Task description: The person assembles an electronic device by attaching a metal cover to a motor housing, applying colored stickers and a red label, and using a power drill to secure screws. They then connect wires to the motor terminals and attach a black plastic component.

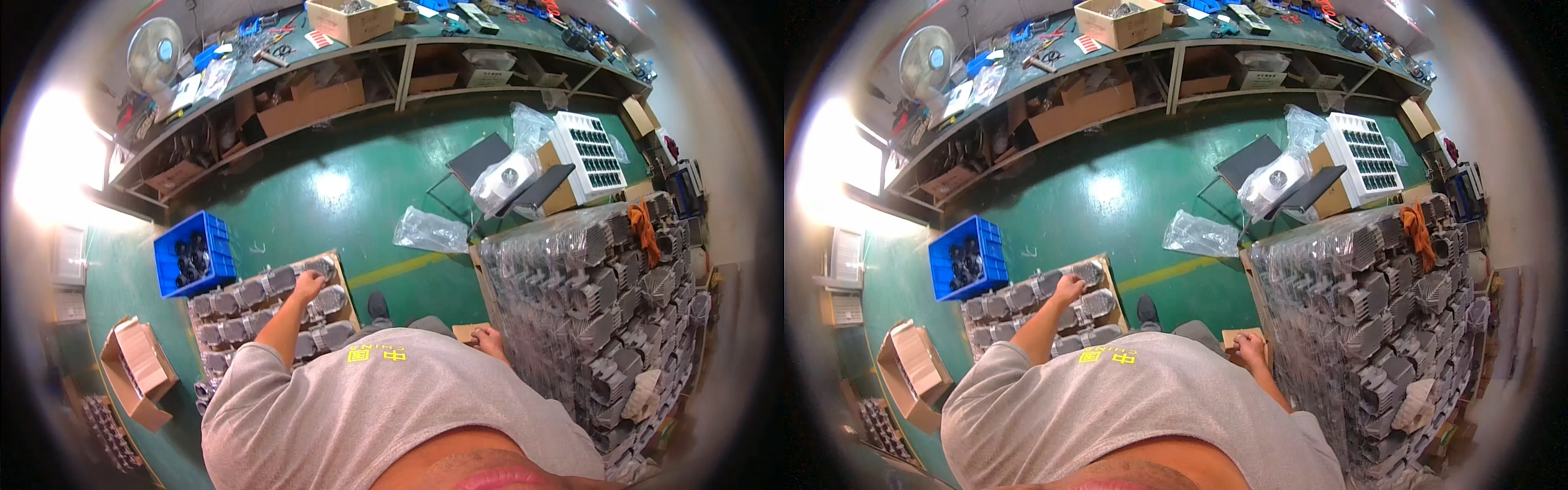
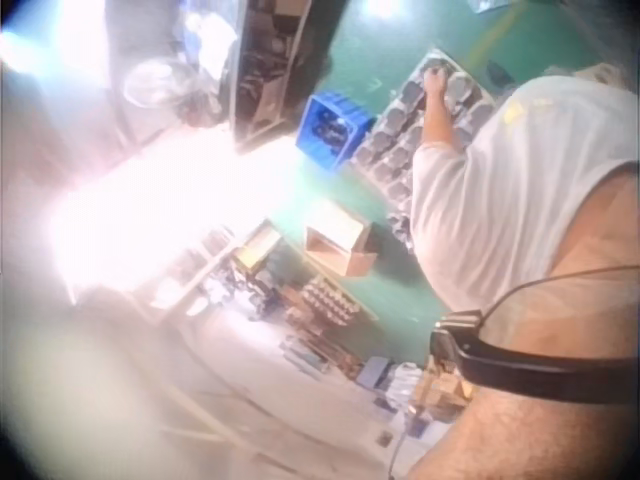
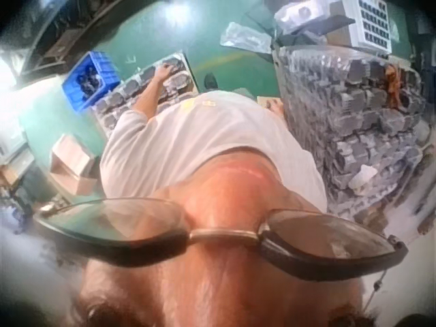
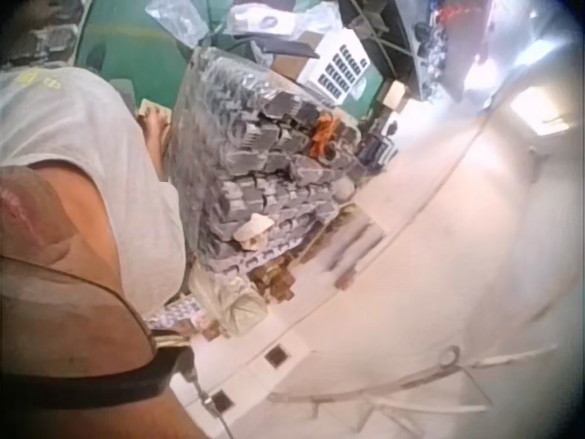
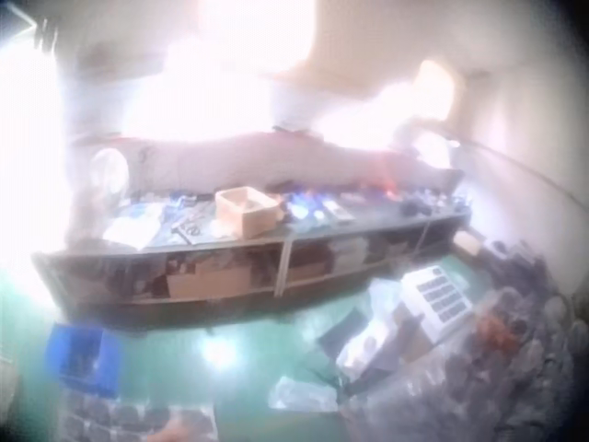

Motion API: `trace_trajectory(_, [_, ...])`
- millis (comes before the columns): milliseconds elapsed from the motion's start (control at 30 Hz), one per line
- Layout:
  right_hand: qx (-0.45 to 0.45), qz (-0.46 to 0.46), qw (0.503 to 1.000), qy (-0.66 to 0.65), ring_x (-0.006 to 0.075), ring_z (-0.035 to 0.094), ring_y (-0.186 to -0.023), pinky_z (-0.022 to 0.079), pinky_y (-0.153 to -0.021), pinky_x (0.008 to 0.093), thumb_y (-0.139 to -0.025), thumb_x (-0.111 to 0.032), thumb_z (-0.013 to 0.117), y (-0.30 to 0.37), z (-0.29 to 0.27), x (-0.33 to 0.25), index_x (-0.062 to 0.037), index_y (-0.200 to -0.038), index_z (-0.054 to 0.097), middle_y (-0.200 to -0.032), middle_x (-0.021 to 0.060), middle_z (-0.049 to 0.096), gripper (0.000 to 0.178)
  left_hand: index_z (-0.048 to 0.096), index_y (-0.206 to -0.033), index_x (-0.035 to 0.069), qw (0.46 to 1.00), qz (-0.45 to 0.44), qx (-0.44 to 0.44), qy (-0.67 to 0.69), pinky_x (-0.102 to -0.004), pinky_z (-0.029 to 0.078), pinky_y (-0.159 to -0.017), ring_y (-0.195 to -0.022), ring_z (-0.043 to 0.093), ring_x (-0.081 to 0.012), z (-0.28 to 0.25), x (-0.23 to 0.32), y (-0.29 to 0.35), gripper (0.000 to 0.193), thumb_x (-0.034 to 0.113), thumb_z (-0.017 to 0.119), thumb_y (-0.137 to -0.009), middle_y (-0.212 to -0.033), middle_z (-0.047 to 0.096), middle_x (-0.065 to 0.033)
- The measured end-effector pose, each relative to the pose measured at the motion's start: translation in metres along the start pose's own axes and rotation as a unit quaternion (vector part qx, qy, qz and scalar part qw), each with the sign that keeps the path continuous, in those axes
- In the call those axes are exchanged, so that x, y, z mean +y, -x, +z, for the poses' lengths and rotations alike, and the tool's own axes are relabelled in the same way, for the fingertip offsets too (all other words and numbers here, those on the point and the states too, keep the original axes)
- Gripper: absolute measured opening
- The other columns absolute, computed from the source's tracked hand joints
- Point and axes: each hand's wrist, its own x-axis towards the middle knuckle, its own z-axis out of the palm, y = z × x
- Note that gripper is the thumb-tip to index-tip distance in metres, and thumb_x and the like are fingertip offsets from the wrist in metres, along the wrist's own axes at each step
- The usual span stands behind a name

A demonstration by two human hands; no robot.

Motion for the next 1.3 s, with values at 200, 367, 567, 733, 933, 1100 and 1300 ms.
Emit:
trace_trajectory(200, [-0.076,-0.127,0.950,0.275,0.0225,0.072,-0.079,0.056,-0.074,0.0369,-0.084,-0.028,0.073,-0.082,-0.003,-0.011,-0.0042,-0.095,0.079,-0.086,0.0120,0.076,0.027,0.075,-0.082,0.001,0.996,-0.086,-0.013,-0.025,-0.0373,0.055,-0.060,-0.065,0.068,-0.0199,-0.026,-0.002,-0.039,0.022,0.022,0.068,-0.079,-0.073,0.072,-0.0116])
trace_trajectory(367, [-0.105,-0.154,0.898,0.400,0.0275,0.072,-0.078,0.057,-0.072,0.0405,-0.082,-0.030,0.071,-0.190,0.014,-0.025,-0.0071,-0.086,0.078,-0.084,0.0135,0.075,0.024,0.080,-0.091,0.006,0.986,-0.078,-0.097,-0.108,-0.0366,0.058,-0.070,-0.072,0.071,-0.0201,-0.025,0.007,-0.074,0.029,0.033,0.075,-0.082,-0.083,0.076,-0.0094])
trace_trajectory(567, [-0.081,-0.247,0.924,0.280,0.0339,0.070,-0.073,0.056,-0.068,0.0456,-0.081,-0.029,0.067,-0.335,0.107,-0.172,-0.0072,-0.079,0.076,-0.080,0.0171,0.073,0.023,0.077,-0.100,0.000,0.993,-0.023,-0.116,0.005,-0.0331,0.056,-0.074,-0.079,0.070,-0.0156,-0.070,0.035,-0.196,0.031,0.028,0.077,-0.087,-0.088,0.075,-0.0093])
trace_trajectory(733, [-0.042,-0.155,0.981,0.112,0.0199,0.065,-0.068,0.054,-0.064,0.0383,-0.083,-0.023,0.070,-0.372,0.134,-0.390,-0.0036,-0.088,0.071,-0.075,0.0093,0.069,0.020,0.067,-0.105,-0.004,0.987,-0.048,-0.040,0.146,-0.0290,0.050,-0.054,-0.061,0.059,-0.0102,-0.108,0.212,-0.241,0.023,0.016,0.063,-0.096,-0.076,0.068,-0.0055])
trace_trajectory(933, [0.074,-0.216,0.973,0.037,0.0285,0.073,-0.091,0.057,-0.084,0.0396,-0.082,-0.026,0.072,-0.421,0.167,-0.507,-0.0092,-0.094,0.077,-0.096,0.0124,0.076,0.021,0.071,-0.112,-0.006,0.987,-0.004,-0.160,-0.007,-0.0346,0.056,-0.074,-0.082,0.070,-0.0202,-0.144,0.177,-0.398,0.028,0.017,0.067,-0.096,-0.095,0.076,-0.0141])
trace_trajectory(1100, [0.095,-0.112,0.967,0.210,0.0296,0.073,-0.089,0.057,-0.081,0.0403,-0.079,-0.024,0.072,-0.427,0.163,-0.481,-0.0057,-0.095,0.078,-0.093,0.0158,0.075,0.025,0.072,-0.111,-0.007,0.983,-0.012,-0.169,-0.073,-0.0340,0.055,-0.073,-0.081,0.070,-0.0187,-0.183,0.235,-0.505,0.031,0.019,0.068,-0.095,-0.091,0.076,-0.0138])
trace_trajectory(1300, [0.244,-0.065,0.957,0.140,0.0336,0.071,-0.101,0.055,-0.090,0.0402,-0.078,-0.024,0.073,-0.399,0.160,-0.478,-0.0045,-0.101,0.076,-0.104,0.0177,0.074,0.031,0.069,-0.098,-0.001,0.967,0.032,-0.235,-0.088,-0.0272,0.045,-0.047,-0.055,0.057,-0.0112,-0.249,0.381,-0.595,0.019,0.014,0.059,-0.094,-0.073,0.066,-0.0075])
